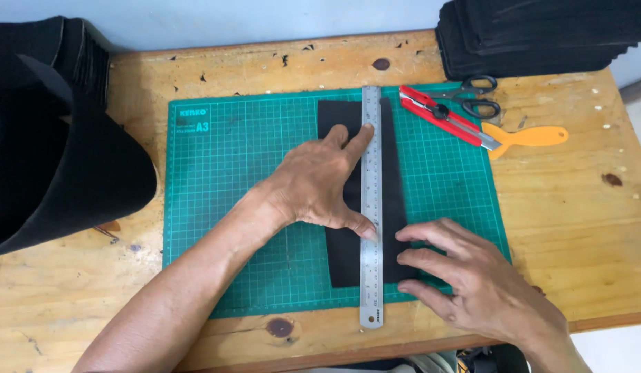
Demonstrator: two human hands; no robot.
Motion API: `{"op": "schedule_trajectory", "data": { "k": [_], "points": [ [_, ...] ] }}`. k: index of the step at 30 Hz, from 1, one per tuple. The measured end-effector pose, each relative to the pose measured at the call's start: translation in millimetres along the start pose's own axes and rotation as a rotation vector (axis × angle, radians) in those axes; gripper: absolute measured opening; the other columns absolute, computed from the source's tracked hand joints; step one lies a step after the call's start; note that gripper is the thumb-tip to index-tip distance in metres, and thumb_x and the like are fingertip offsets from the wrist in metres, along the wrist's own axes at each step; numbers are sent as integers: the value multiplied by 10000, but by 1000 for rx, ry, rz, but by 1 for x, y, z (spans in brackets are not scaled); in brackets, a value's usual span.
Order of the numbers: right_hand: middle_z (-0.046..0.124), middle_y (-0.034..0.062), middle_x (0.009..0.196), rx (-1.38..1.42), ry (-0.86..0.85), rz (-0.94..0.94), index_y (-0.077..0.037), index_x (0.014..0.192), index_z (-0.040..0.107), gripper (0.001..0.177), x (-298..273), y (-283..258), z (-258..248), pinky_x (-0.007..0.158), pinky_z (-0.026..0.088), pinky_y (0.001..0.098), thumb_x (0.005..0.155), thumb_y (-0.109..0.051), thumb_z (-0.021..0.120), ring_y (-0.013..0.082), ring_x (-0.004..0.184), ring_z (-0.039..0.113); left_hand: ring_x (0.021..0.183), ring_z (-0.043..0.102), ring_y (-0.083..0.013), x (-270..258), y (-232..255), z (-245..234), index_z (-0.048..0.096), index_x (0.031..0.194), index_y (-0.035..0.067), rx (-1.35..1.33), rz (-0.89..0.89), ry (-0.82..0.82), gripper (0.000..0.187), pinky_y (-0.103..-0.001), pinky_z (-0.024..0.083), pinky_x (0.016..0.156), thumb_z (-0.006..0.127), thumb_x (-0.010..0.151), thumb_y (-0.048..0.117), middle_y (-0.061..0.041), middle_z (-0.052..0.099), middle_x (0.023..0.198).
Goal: The person measures and cuts a piece of black fabric using a metal ruler and a red utility knife on a green cutting mat. After cutting, the person uses a yellow plastic scraper to smooth the edges of the fabric.
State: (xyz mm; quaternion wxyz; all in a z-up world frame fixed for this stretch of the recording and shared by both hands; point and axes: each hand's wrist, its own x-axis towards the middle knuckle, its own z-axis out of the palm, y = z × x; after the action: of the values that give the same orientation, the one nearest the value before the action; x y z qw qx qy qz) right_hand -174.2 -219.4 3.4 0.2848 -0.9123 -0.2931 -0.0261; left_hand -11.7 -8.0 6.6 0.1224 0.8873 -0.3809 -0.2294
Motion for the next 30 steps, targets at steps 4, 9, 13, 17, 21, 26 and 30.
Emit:
{"op": "schedule_trajectory", "data": {
  "k": [4,9,13,17,21,26,30],
  "points": [
    [640,142,1304,-14,38,-45,-56,969,718,145,-7,-2,4,884,567,424,928,-194,701,315,1086,675,1018,563,-321,-1,9,-3,91,1671,100,3,-70,-32,1529,-473,544,802,873,566,809,-113,454,1251],
    [666,129,1271,-11,99,-49,-48,935,698,61,-11,2,8,815,578,394,946,-89,654,302,1035,691,968,599,-340,0,11,0,102,1668,94,45,-80,-2,1520,-479,565,766,889,583,810,-120,460,1243],
    [675,126,1247,44,98,-12,-53,922,684,131,-11,2,9,812,555,390,977,-47,566,293,1019,682,960,596,-328,1,16,6,104,1667,87,94,-90,22,1492,-469,574,727,796,618,892,-121,459,1232],
    [692,109,1224,60,126,20,-55,921,714,159,-12,5,11,799,553,394,977,-64,566,285,1022,697,967,596,-336,3,19,6,106,1667,93,154,-114,28,1504,-490,583,708,751,610,946,-120,462,1236],
    [695,108,1202,44,152,6,-76,891,693,69,-9,2,10,793,547,385,945,-82,650,276,980,698,967,596,-332,3,21,5,105,1672,122,142,-141,19,1499,-490,588,683,752,598,944,-111,458,1235],
    [676,121,1250,14,168,30,-91,909,694,68,-13,1,15,848,550,392,947,-90,638,278,1043,695,957,609,-347,3,17,12,181,1638,90,133,-98,103,1493,-517,588,696,792,570,937,-108,449,1232],
    [661,118,1254,62,193,102,-86,882,691,59,-13,0,18,874,568,372,931,-87,659,261,1028,696,972,450,-311,7,8,25,413,1508,43,414,20,334,1500,-475,413,781,674,508,1130,-104,440,1206]
  ]
}}
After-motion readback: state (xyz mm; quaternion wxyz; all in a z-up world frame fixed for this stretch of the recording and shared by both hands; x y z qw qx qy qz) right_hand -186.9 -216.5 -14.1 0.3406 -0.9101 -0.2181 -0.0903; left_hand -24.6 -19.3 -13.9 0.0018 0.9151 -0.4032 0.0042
